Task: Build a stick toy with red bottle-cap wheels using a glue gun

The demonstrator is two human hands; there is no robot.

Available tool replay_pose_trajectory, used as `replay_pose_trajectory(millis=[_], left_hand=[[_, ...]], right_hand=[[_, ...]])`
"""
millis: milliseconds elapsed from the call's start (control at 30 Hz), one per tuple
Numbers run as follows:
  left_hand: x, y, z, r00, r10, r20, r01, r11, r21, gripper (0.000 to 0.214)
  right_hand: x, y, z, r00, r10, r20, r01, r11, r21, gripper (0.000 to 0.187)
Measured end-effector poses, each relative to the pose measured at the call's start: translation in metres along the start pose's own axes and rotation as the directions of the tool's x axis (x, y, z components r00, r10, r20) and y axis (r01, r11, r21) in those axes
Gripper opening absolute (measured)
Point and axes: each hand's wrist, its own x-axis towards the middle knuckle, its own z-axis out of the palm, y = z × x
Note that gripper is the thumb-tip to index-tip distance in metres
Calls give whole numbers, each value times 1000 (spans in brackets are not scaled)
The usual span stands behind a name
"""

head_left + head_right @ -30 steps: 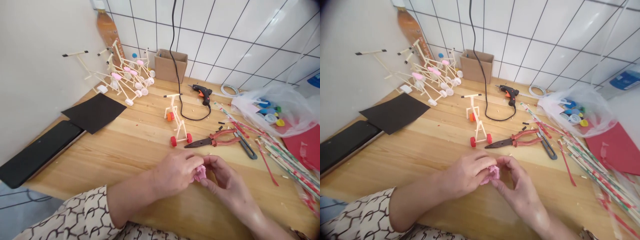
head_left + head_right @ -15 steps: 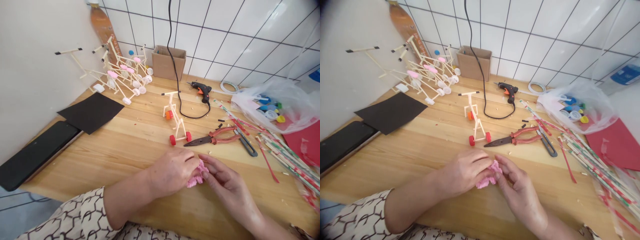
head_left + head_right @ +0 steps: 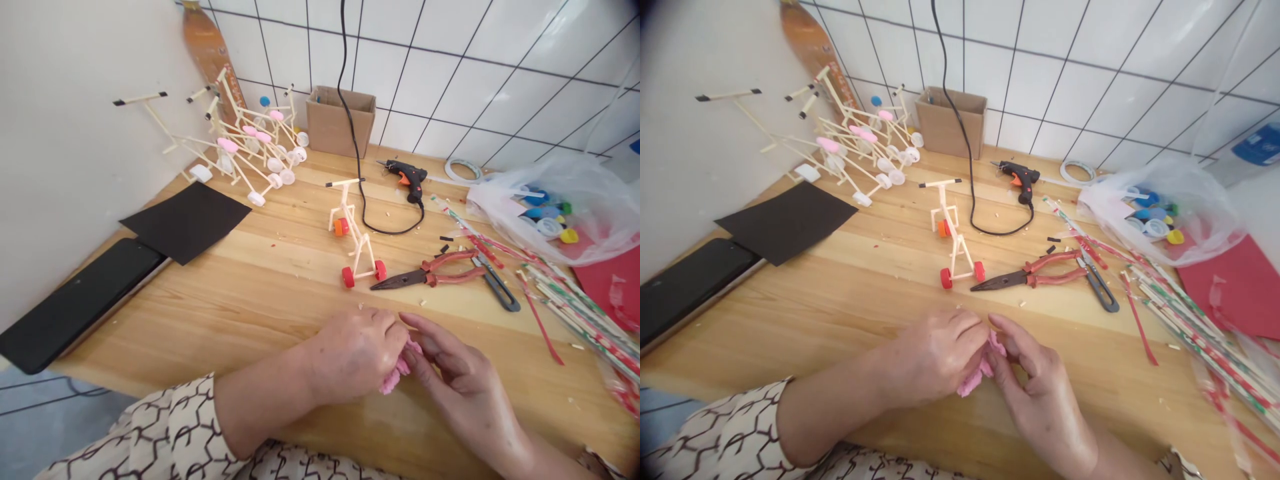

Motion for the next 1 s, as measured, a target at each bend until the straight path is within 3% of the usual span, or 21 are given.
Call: replay_pose_trajectory(millis=[100,233,367,467,600,733,867,1000], left_hand=[[1,1,-2,996,-65,-53,61,995,-75,17],[3,-3,-2,965,-229,-130,168,916,-365,17],[5,-10,-1,933,-353,-77,245,776,-581,16],[6,-14,-4,933,-358,-25,257,714,-651,17],[7,-15,-6,949,-314,0,234,708,-666,14],[4,-12,1,938,-338,-75,234,778,-583,8],[1,-7,5,957,-257,-133,165,861,-480,17],[1,-3,0,964,-238,-116,160,874,-459,23]], right_hand=[[0,-2,-1,1000,14,-24,-14,1000,-10,27],[0,1,-3,997,63,-53,-61,997,42,27],[2,6,-4,988,147,-45,-137,975,174,29],[5,6,-6,986,166,-19,-158,964,212,27],[6,6,-7,989,144,-18,-137,967,215,25],[6,5,-7,994,108,14,-108,974,199,25],[9,3,-6,990,101,100,-116,981,157,17],[8,5,-4,987,122,106,-138,976,168,10]])
